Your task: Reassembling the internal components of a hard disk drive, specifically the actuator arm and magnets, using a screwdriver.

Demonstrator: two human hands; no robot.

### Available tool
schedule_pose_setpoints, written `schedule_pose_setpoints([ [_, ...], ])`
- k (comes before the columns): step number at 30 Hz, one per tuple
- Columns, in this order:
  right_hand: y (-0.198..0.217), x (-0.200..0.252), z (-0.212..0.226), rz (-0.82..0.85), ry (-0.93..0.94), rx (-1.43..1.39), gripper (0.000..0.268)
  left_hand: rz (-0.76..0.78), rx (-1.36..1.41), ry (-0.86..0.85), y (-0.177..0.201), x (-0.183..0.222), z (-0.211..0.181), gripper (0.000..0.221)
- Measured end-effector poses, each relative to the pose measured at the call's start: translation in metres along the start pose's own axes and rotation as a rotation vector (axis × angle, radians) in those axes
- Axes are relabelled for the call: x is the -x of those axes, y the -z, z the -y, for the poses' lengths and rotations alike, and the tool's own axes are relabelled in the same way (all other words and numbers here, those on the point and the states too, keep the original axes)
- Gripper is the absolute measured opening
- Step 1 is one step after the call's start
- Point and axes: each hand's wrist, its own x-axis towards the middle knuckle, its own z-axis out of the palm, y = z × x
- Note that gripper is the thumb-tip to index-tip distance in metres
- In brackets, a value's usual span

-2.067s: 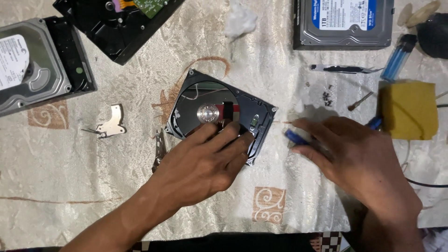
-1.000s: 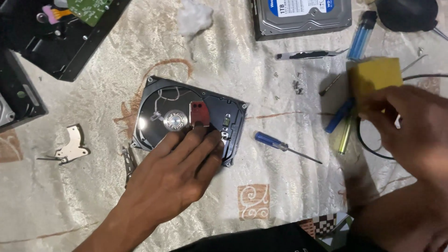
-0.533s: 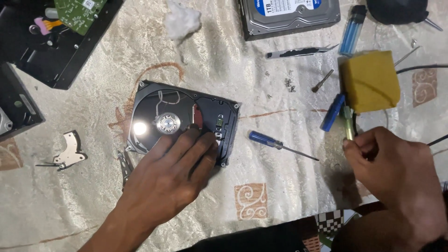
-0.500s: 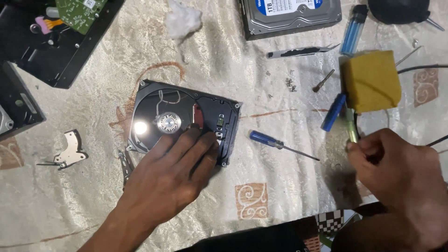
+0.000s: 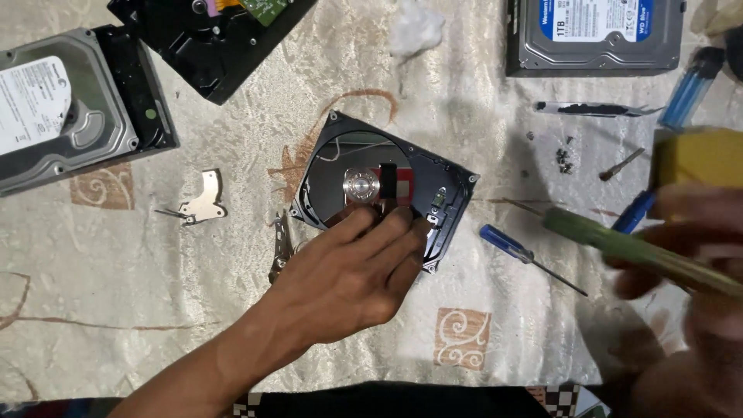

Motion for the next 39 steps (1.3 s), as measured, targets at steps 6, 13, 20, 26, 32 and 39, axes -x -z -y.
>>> schedule_pose_setpoints([
  [6, -0.041, -0.033, 0.005, 0.005, 0.513, -0.151, 0.017, 0.01, 0.033, -0.006, 0.004, 0.005, 0.007, 0.016],
  [13, -0.041, -0.039, -0.017, 0.205, 0.39, -0.228, 0.023, 0.07, 0.024, 0.006, -0.004, 0.007, 0.007, 0.022],
  [20, -0.056, -0.044, -0.017, 0.141, 0.712, -0.01, 0.021, 0.114, -0.009, 0.016, -0.005, 0.006, 0.006, 0.028],
  [26, -0.061, -0.044, -0.026, 0.181, 0.515, -0.064, 0.018, 0.089, -0.015, 0.01, -0.004, 0.005, 0.007, 0.028],
  [32, -0.071, -0.048, -0.021, 0.098, 0.758, -0.207, 0.026, 0.079, 0.036, 0.025, -0.003, 0.007, 0.008, 0.023],
  [39, -0.067, -0.047, -0.016, 0.095, 0.749, 0.017, 0.021, 0.094, 0.082, 0.032, -0.005, 0.01, 0.009, 0.028],
])
